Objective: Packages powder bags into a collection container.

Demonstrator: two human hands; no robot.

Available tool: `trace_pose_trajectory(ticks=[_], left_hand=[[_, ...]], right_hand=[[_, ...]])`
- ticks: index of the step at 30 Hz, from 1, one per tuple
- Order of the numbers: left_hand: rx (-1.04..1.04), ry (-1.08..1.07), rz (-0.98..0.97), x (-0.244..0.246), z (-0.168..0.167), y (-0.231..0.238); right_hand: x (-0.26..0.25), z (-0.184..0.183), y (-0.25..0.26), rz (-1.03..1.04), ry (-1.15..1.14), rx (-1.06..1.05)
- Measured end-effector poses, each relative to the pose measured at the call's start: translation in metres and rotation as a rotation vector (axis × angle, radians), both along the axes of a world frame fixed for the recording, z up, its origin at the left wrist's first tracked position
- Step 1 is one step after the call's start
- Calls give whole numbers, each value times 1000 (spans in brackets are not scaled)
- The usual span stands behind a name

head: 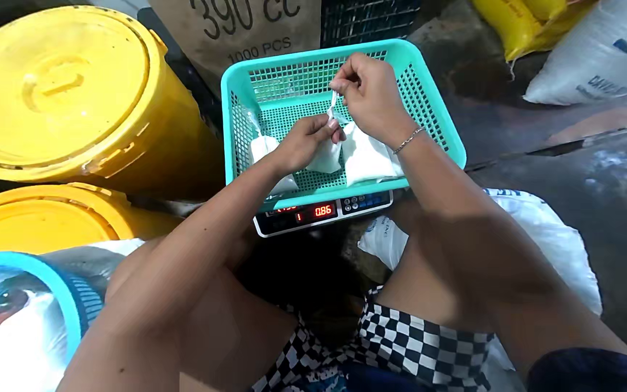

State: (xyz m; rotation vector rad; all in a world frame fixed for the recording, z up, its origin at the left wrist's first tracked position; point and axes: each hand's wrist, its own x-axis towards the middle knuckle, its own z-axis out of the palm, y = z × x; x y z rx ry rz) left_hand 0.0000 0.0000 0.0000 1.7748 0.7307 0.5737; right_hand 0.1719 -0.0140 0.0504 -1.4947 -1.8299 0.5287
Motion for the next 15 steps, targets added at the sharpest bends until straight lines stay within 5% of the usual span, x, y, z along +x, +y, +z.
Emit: trace_pose_trajectory(ticks=[15], left_hand=[[216,20,-27,-7,32,-9]], right_hand=[[-7,-3,5,-42,63,75]])
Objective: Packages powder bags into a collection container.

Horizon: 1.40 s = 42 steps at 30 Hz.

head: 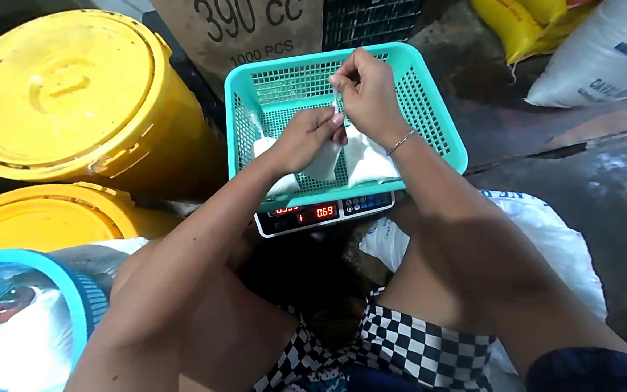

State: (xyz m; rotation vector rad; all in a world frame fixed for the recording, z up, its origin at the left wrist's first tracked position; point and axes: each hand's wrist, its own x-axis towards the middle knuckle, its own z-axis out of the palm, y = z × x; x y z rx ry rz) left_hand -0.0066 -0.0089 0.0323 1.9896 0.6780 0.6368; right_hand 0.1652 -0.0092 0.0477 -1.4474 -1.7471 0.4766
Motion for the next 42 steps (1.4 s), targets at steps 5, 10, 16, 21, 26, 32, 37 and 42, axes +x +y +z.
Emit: trace_pose_trajectory(ticks=[5,10,16,21,26,32,37,42], left_hand=[[-375,-309,432,0,18,9],[-463,-503,606,-7,28,15],[-522,-244,348,-8,34,4],[-354,-76,307,-10,13,7],[-261,79,454,-3,-23,9],[-344,-170,354,-2,-25,11],[-331,-215,334,-4,-19,10],[-220,-158,329,-7,-29,13]], right_hand=[[10,11,-5,209,104,-560],[-8,5,-18,341,176,-526],[-5,1,-8,122,171,-240],[-8,-10,-11,60,172,-352],[-7,-27,-5,129,422,-554],[-5,-22,-4,124,315,-416],[-7,-27,-4,38,312,-279],[-4,-17,-7,134,531,-442]])
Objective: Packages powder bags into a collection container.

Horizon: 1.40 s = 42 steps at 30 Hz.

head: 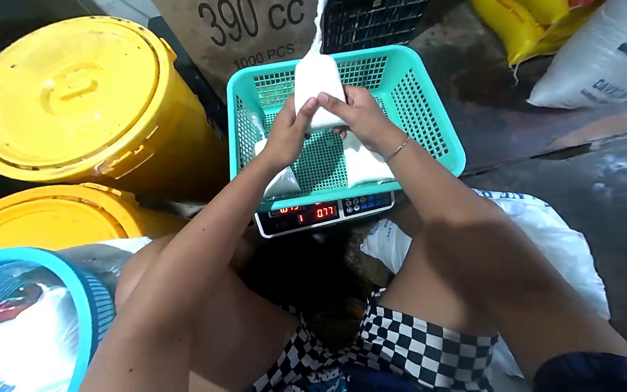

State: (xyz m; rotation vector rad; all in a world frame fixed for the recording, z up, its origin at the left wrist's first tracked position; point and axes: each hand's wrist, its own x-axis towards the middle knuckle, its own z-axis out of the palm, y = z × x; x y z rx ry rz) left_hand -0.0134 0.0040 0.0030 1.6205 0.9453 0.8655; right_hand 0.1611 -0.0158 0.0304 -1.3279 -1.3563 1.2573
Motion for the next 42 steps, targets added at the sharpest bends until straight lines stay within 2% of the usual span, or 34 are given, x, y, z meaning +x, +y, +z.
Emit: trace_pose_trajectory(ticks=[2,7,13,17,20,25,32,37,42], left_hand=[[-19,15,23,2,-3,-1],[-138,-111,-29,3,1,0],[-44,-26,-122,-2,2,2],[-178,-90,-116,1,2,-2],[-94,-160,19,4,-1,1],[-11,-160,66,-2,-2,6],[111,-15,50,-3,-9,6],[-65,-243,57,7,0,0],[-80,-232,121,3,-1,2]], right_hand=[[0,-1,0,-9,-75,38],[-4,-12,3,-116,-337,163],[-2,-12,4,-80,-78,125],[3,-17,7,-63,-165,229],[3,-18,7,5,-211,279],[0,-10,3,89,26,76],[1,-11,2,35,-1,82],[6,-11,5,57,-75,159],[-3,-13,5,28,-16,46]])
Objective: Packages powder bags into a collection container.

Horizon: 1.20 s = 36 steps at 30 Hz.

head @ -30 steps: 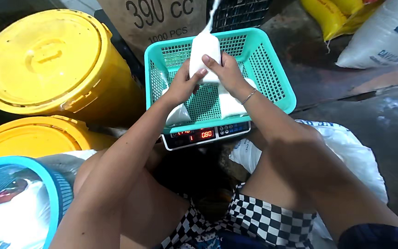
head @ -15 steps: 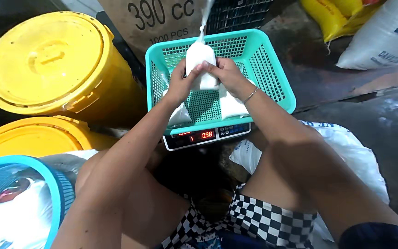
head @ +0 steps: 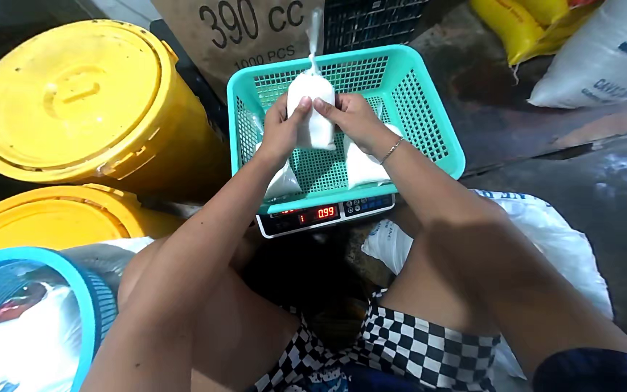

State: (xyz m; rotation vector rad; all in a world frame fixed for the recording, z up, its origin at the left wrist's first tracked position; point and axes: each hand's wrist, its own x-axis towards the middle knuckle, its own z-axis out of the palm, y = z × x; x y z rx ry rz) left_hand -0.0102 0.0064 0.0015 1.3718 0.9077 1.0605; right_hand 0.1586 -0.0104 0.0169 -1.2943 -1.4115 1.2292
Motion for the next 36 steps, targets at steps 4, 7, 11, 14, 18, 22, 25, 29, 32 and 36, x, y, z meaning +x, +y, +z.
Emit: trace_pose_trajectory(ticks=[4,7,11,14,18,22,25,29,32,36], left_hand=[[15,0,-24,0,-2,0],[-6,-34,-110,-1,2,3],[-41,-42,-44,0,7,4],[-53,-48,4,-1,7,4],[-70,-19,14,1,5,-1],[-29,-64,-41,1,2,4],[26,-26,1,-2,3,8],[48,-7,44,-5,6,5],[8,-46,-2,-2,6,4],[-111,52,-187,-1,11,-1]], right_hand=[[1,-2,1,-27,43,28],[6,0,1,-11,-4,106],[5,2,1,-2,-43,169],[0,2,1,-59,-20,136],[4,8,2,-40,-24,115],[9,7,5,-32,-44,214],[8,6,3,-14,-37,179],[0,7,0,17,18,86],[-3,10,1,-49,28,113],[6,9,7,-173,93,158]])
